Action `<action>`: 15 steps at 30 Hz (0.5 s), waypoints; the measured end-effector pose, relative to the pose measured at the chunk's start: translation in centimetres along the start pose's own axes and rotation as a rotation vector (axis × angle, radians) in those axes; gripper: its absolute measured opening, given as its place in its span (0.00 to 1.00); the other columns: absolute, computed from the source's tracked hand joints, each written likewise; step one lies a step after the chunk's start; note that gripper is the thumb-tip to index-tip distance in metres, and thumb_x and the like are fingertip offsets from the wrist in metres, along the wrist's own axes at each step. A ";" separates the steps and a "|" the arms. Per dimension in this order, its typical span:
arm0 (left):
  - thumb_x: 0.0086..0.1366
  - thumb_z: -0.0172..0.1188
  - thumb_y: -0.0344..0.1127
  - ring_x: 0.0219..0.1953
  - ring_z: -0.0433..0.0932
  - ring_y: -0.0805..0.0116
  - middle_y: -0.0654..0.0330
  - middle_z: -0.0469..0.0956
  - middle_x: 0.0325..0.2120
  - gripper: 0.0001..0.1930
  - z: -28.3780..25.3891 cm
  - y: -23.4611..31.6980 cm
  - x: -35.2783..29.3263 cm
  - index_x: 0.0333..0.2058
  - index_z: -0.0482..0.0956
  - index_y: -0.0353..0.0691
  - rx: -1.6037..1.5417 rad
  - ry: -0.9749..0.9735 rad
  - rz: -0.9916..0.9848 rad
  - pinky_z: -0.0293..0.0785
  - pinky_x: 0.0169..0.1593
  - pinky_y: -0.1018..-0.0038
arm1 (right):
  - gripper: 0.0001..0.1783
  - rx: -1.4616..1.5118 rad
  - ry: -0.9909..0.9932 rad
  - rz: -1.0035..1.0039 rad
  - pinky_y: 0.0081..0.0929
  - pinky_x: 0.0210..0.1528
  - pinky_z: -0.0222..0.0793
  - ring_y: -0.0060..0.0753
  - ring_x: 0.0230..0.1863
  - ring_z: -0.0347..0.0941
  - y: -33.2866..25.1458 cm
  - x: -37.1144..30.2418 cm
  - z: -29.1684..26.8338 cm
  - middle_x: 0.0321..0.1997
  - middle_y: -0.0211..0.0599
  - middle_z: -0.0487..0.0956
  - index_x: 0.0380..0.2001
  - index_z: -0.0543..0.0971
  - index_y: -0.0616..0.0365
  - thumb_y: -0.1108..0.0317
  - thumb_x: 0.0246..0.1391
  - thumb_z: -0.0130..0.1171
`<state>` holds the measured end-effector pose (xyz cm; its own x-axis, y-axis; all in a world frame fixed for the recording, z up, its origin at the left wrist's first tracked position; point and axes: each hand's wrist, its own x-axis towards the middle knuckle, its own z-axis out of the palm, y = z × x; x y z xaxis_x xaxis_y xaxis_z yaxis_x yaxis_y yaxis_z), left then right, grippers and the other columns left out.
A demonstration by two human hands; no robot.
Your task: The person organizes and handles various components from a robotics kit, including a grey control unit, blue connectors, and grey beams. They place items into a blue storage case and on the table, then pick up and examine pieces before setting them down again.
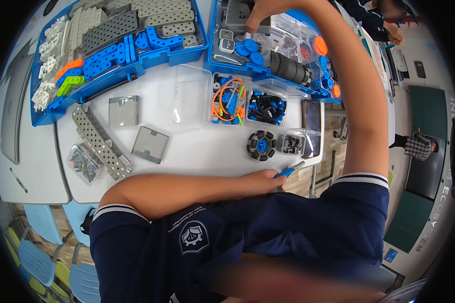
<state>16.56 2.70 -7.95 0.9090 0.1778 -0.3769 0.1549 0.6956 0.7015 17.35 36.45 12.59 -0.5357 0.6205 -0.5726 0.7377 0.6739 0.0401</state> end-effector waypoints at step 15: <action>0.79 0.48 0.52 0.46 0.79 0.76 0.58 0.82 0.46 0.23 0.1 0.0 0.1 0.53 0.73 0.36 -0.009 0.021 -0.006 0.74 0.52 0.76 | 0.59 0.080 0.059 0.310 0.47 0.65 0.67 0.64 0.63 0.72 0.5 0.7 1.3 0.65 0.68 0.71 0.65 0.70 0.68 0.23 0.48 0.58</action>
<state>16.67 2.63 -7.86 0.8997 0.1883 -0.3938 0.1566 0.7029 0.6939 17.85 36.67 11.09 -0.3019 0.8150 -0.4946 0.8980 0.4173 0.1394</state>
